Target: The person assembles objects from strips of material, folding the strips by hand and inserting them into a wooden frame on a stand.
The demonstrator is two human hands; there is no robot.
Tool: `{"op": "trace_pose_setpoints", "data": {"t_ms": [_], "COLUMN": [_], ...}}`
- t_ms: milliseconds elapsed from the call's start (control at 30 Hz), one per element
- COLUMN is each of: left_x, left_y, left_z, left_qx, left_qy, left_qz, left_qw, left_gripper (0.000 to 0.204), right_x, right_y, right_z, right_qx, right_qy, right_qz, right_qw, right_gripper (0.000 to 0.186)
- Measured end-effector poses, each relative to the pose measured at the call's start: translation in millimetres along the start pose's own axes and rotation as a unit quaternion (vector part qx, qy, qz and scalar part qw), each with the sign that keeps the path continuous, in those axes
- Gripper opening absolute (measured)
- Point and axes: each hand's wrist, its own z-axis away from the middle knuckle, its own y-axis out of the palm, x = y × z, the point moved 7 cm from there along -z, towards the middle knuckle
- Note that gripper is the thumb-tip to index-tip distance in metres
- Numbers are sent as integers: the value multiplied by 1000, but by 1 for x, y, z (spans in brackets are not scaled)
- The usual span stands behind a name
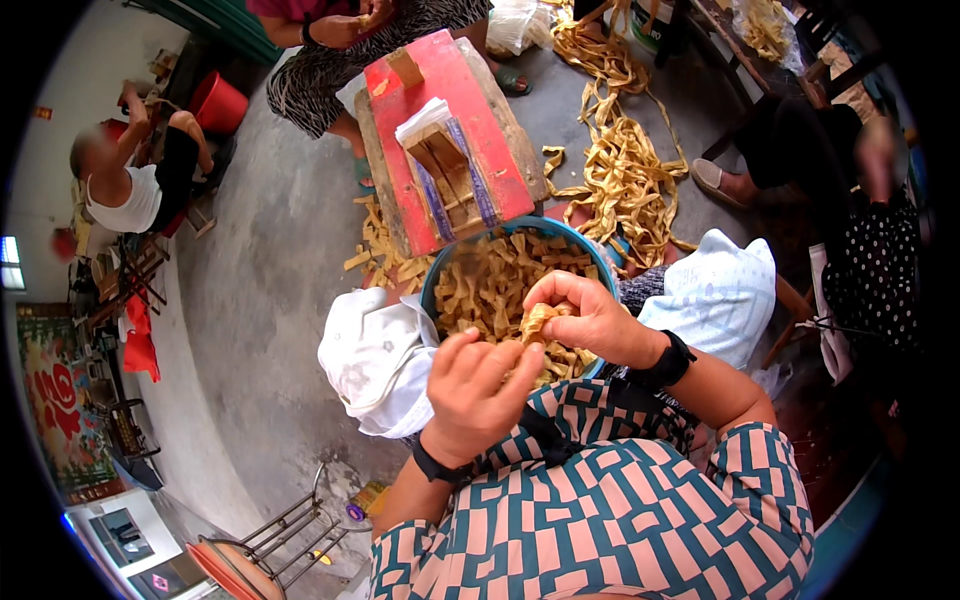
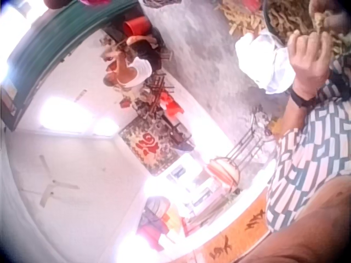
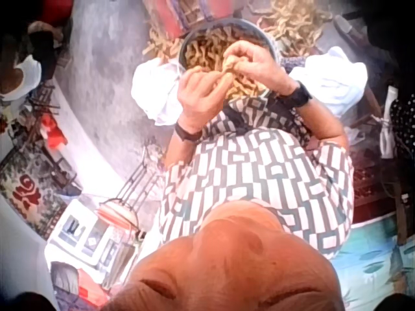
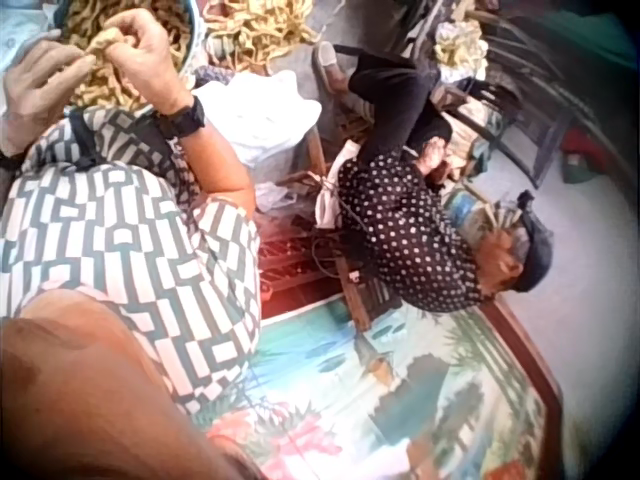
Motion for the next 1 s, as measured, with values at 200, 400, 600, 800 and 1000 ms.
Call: {"op": "trace_pose_setpoints", "data": {"t_ms": [200,400,600,800,1000], "left_x": [27,55,76,80,84], "left_y": [23,51,42,46,42], "left_z": [7,27,50,57,74], "left_qx": [37,88,-7,-25,28], "left_qy": [-109,-293,-472,-467,-476], "left_qz": [63,357,580,617,567], "left_qw": [991,883,664,633,671], "left_gripper": [14,14,16,17,18], "right_x": [5,10,36,25,36], "right_y": [12,15,-15,-7,-1], "right_z": [4,-2,11,7,22], "right_qx": [57,35,0,81,36], "right_qy": [34,-130,-67,-155,-282], "right_qz": [-143,145,118,368,519], "right_qw": [987,980,991,913,806], "right_gripper": [36,36,33,19,12]}}
